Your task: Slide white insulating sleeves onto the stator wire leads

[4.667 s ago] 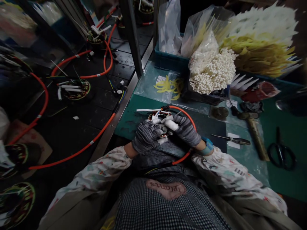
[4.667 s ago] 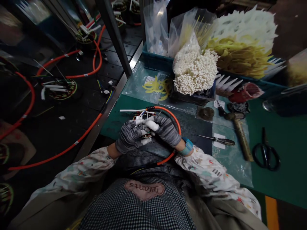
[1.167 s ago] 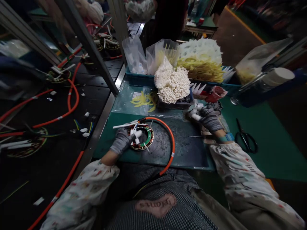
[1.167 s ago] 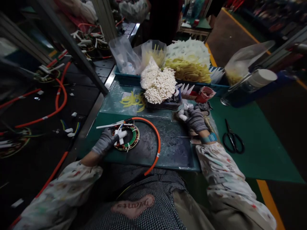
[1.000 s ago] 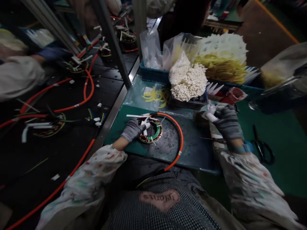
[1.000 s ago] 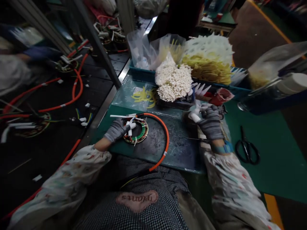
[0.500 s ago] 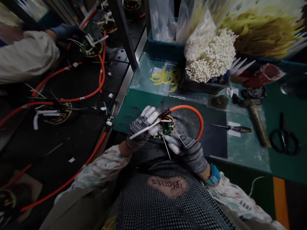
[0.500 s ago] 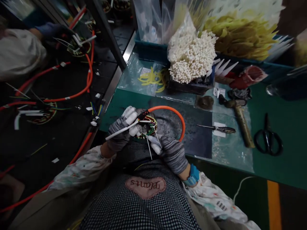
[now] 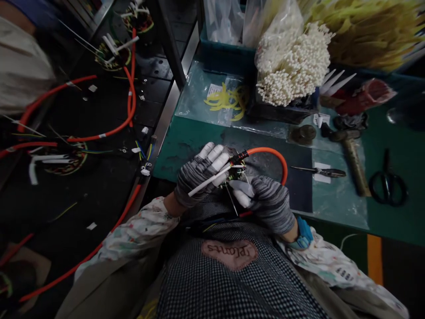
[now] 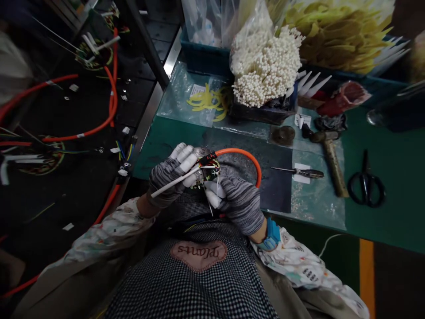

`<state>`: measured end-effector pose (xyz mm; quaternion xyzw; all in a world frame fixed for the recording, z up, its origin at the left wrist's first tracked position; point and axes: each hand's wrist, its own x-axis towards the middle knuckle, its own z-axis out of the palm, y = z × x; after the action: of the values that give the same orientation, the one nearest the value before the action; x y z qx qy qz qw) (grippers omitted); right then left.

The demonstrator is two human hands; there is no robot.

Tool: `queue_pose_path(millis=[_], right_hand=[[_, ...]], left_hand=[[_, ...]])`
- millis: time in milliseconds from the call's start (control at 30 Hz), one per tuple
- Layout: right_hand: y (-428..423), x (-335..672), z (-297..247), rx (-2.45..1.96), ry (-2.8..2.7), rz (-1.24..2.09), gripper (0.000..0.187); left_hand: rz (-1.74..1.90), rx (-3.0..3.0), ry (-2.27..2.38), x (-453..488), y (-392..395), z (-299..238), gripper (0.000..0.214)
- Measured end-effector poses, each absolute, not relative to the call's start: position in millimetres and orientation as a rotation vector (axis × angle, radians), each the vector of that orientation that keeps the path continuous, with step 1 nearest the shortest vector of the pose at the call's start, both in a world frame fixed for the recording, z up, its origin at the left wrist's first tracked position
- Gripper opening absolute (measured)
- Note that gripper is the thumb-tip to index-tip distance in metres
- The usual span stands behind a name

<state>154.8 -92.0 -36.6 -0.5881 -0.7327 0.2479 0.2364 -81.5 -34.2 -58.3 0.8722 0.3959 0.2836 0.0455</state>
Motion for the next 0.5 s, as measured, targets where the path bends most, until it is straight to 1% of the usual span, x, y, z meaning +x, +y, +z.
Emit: queue_pose_path(millis=[100, 300, 433, 500], right_hand=[[-90, 166, -33, -1.65, -2.014, 0.52, 0.035], [-76, 179, -20, -1.72, -2.101, 0.392, 0.032], [-69, 180, -14, -1.697, -2.151, 0.274, 0.034], [-69, 183, -16, -1.724, -2.13, 0.225, 0.034]], left_hand=[[0.749, 2.727, 1.204, -67, -24, -44, 0.042], [0.297, 2.711, 1.113, -24, 7, -21, 0.043], [0.18, 2.69, 1.12, 5, 26, -6, 0.038], [0.06, 2.654, 1.156, 17, 33, 5, 0.036]])
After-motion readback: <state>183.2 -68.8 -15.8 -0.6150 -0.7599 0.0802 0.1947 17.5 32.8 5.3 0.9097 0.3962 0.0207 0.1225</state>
